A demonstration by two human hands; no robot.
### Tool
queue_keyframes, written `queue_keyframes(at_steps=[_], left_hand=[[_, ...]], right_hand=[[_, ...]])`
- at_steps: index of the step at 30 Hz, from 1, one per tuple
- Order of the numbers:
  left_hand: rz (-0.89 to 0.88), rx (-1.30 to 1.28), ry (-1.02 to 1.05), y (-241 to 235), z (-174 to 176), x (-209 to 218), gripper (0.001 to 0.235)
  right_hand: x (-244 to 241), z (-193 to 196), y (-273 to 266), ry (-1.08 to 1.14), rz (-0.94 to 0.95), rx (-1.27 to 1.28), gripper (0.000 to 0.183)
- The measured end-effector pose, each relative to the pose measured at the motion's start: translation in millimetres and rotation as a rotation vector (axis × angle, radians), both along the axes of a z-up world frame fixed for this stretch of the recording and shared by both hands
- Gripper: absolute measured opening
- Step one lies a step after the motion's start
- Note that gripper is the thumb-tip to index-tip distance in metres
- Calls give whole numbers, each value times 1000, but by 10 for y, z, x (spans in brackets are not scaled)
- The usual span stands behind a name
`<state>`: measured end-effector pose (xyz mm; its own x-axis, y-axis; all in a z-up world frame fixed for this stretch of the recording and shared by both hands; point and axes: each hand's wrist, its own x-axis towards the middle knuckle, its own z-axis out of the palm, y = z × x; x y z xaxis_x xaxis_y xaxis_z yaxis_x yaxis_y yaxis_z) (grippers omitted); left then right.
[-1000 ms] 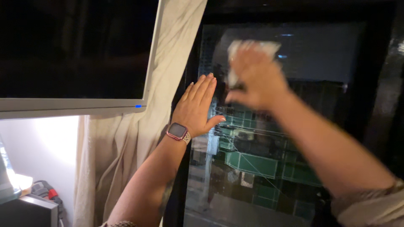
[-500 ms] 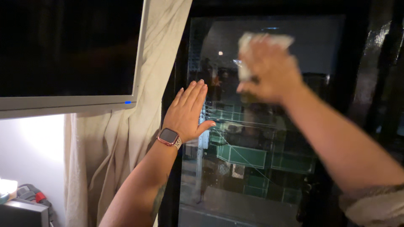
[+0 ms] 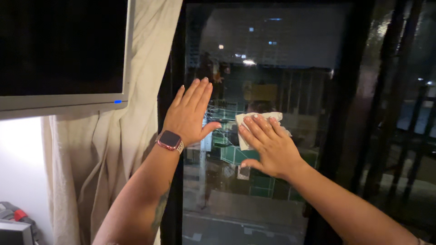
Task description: The person sprays a window with a cleaning solution, then wipes the glass with a cloth and later with a paper towel. They repeatedly wipe different sections of the window, refold the cloth, and switch to a paper towel to continue cleaning the same pane.
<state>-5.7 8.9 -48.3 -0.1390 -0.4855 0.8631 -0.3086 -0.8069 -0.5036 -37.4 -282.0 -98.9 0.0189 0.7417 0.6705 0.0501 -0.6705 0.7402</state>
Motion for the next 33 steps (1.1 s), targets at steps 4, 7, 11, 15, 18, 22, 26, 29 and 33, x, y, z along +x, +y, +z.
queue_keyframes(at_steps=[4, 7, 11, 15, 18, 22, 26, 29, 33], left_hand=[[-13, 34, 14, 12, -54, 38, 97], [4, 48, 12, 27, -64, 55, 97], [31, 61, 0, 22, -56, 59, 96], [22, 86, 1, 6, -82, 45, 96], [22, 84, 5, -10, -108, 31, 96], [16, 79, 14, -44, -185, 50, 94], [24, 83, 49, -61, -238, 75, 95], [47, 88, 31, -55, -265, 65, 94], [59, 96, 11, -28, -288, 77, 94]], right_hand=[[0, 609, -156, -119, -41, 132, 92], [122, 1439, -502, -336, -16, 240, 81], [37, 1825, -610, 6, 45, 509, 92], [19, 1306, -513, -115, 36, 530, 95], [-114, 747, -430, -52, -16, 601, 99], [-162, 65, -412, 53, -65, 679, 100], [-194, -567, -407, 61, -154, 704, 101], [-135, -700, -441, 71, -148, 719, 101], [-165, -107, -458, 23, -116, 656, 100]])
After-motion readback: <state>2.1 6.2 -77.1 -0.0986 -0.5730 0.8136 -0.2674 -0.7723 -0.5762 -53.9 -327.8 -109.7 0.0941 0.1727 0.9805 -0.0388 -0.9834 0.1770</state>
